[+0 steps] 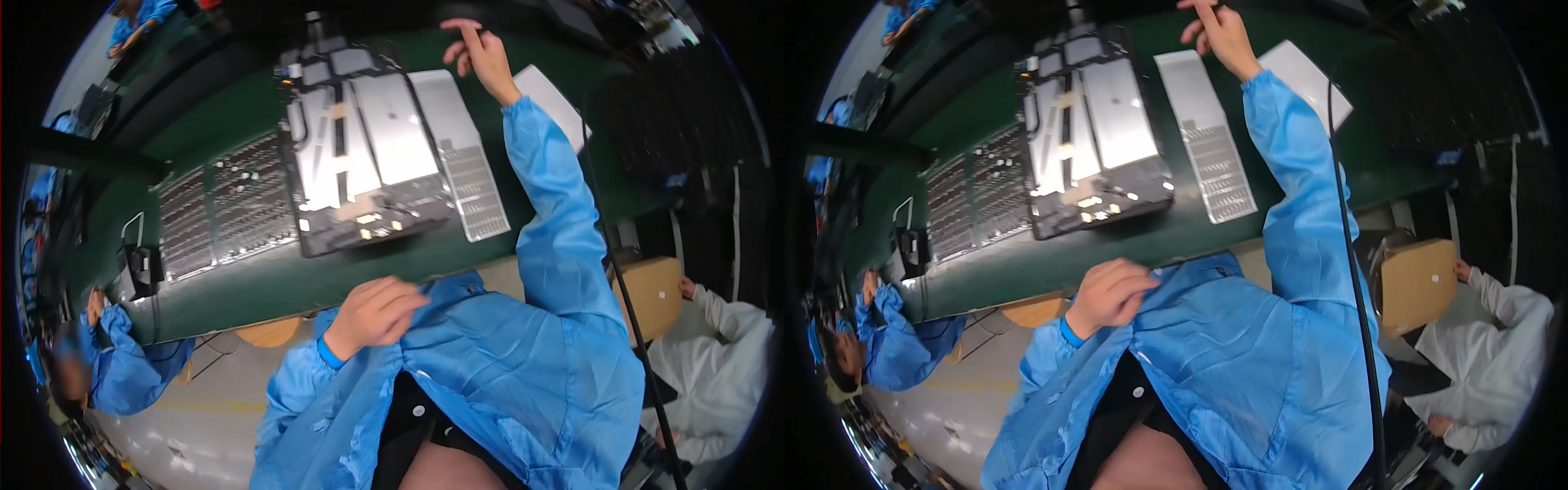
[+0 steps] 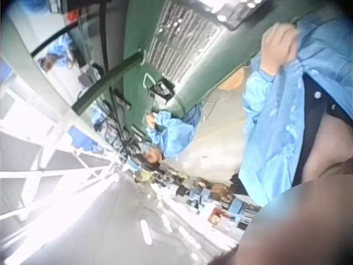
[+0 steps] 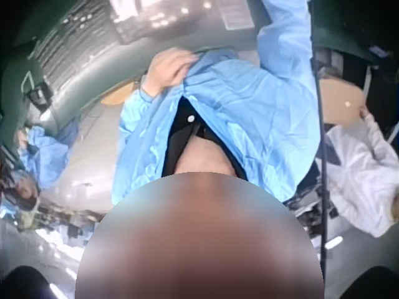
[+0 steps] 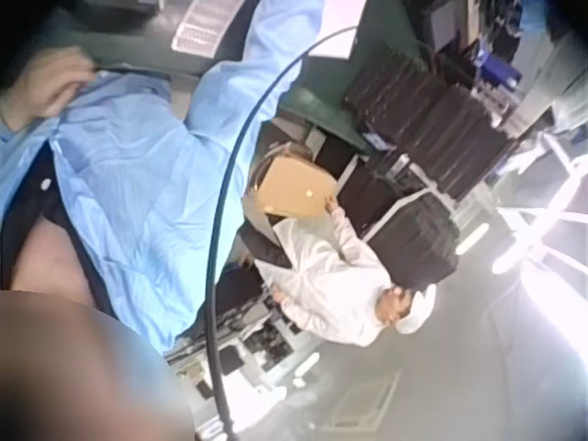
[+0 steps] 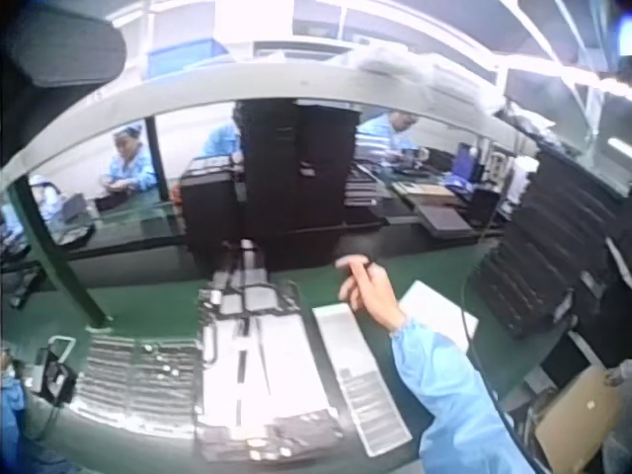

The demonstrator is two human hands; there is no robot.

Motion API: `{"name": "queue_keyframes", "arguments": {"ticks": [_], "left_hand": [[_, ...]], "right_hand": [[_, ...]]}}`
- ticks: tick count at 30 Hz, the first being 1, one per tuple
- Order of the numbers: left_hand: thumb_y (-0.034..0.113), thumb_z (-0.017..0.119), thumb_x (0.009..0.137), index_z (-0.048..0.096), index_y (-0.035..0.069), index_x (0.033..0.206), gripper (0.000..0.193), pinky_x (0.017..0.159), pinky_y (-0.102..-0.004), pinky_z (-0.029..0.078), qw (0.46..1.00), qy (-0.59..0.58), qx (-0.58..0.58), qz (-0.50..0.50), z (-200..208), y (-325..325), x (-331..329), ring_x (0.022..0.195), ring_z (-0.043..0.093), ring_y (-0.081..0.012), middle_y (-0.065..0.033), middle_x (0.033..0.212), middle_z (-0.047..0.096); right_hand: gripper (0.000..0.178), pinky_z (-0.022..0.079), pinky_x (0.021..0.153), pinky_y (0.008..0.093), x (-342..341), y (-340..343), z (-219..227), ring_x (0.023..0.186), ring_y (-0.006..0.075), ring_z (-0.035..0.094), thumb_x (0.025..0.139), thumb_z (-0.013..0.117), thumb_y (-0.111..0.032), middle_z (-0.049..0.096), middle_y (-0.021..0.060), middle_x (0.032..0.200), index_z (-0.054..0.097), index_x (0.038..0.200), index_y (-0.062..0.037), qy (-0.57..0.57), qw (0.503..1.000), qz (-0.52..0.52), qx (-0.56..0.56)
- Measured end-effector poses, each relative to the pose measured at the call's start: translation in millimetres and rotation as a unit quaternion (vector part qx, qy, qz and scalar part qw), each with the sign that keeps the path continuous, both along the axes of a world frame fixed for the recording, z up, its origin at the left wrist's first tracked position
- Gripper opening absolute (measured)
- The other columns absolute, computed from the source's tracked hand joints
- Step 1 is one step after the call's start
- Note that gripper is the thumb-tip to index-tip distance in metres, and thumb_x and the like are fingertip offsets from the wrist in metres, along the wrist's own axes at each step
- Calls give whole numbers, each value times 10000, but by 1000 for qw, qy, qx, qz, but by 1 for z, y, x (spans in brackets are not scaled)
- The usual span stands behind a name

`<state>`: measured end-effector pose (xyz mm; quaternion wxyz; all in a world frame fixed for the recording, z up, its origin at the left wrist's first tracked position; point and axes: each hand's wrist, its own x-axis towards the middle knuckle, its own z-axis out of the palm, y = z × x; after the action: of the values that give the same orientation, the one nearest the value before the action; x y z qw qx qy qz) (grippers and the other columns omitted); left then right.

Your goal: Assembling electronic components and applying labels to a tablet or laptop chassis.

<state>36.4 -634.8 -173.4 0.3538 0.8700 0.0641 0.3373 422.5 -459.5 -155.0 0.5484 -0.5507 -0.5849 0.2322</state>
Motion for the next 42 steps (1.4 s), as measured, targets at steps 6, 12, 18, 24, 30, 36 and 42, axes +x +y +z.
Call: {"name": "queue_keyframes", "arguments": {"ticks": [6, 12, 18, 24, 30, 36, 42], "left_hand": [[23, 591, 830, 540, -31, 1276, 452, 1034, -439, 470, 986, 106, 108, -64, -29, 7, 131, 1212, 551, -363, -196, 1308, 537], [131, 592, 889, 474, -93, 1324, 503, 1176, -552, 236, 961, 162, 152, 167, -52, 29, 175, 1375, 352, -408, -250, 1330, 453], [211, 691, 862, 522, -43, 1280, 517, 1104, -523, 325, 975, 184, 52, 110, -40, 33, 174, 1291, 404, -422, -219, 1293, 463], [170, 698, 857, 589, 18, 1172, 367, 1053, -509, 358, 976, 204, 1, 81, -42, 36, 171, 1252, 421, -409, -188, 1272, 480], [183, 686, 858, 584, 21, 1117, 322, 1145, -605, 243, 973, 208, 58, 87, -43, 38, 174, 1399, 280, -485, -207, 1359, 440], [230, 672, 862, 570, 26, 1104, 332, 1159, -632, 198, 968, 222, 78, 84, -45, 36, 176, 1415, 253, -504, -215, 1378, 431], [204, 660, 878, 589, 16, 1159, 345, 1172, -632, 180, 967, 228, 76, 88, -46, 33, 175, 1428, 243, -489, -213, 1389, 421]], "right_hand": [[328, 396, 495, 205, 13, -121, -69, 575, 53, 511, 1029, 559, -298, 615, 23, 750, 703, 1093, -10, 132, 985, -63, -90], [228, 469, 558, 209, 0, -122, -60, 662, 82, 608, 970, 654, -172, 686, 66, 842, 680, 1118, -1, 157, 979, 95, -89], [214, 495, 564, 216, 6, -109, -73, 690, 96, 648, 971, 658, -175, 700, 96, 833, 655, 1085, 6, 99, 989, 72, -82], [210, 519, 581, 218, -3, -112, -65, 708, 113, 671, 967, 663, -162, 705, 107, 842, 633, 1058, 24, 118, 981, 104, -116], [248, 510, 552, 216, -2, -106, -70, 697, 106, 674, 923, 726, -213, 728, 99, 842, 668, 1003, 14, 121, 978, 98, -137], [257, 509, 559, 214, -3, -107, -68, 702, 96, 672, 926, 722, -230, 732, 87, 852, 672, 1003, 9, 112, 980, 82, -141], [260, 504, 573, 207, 2, -107, -69, 705, 98, 673, 939, 707, -240, 733, 89, 859, 670, 1017, 5, 96, 978, 98, -158]]}}
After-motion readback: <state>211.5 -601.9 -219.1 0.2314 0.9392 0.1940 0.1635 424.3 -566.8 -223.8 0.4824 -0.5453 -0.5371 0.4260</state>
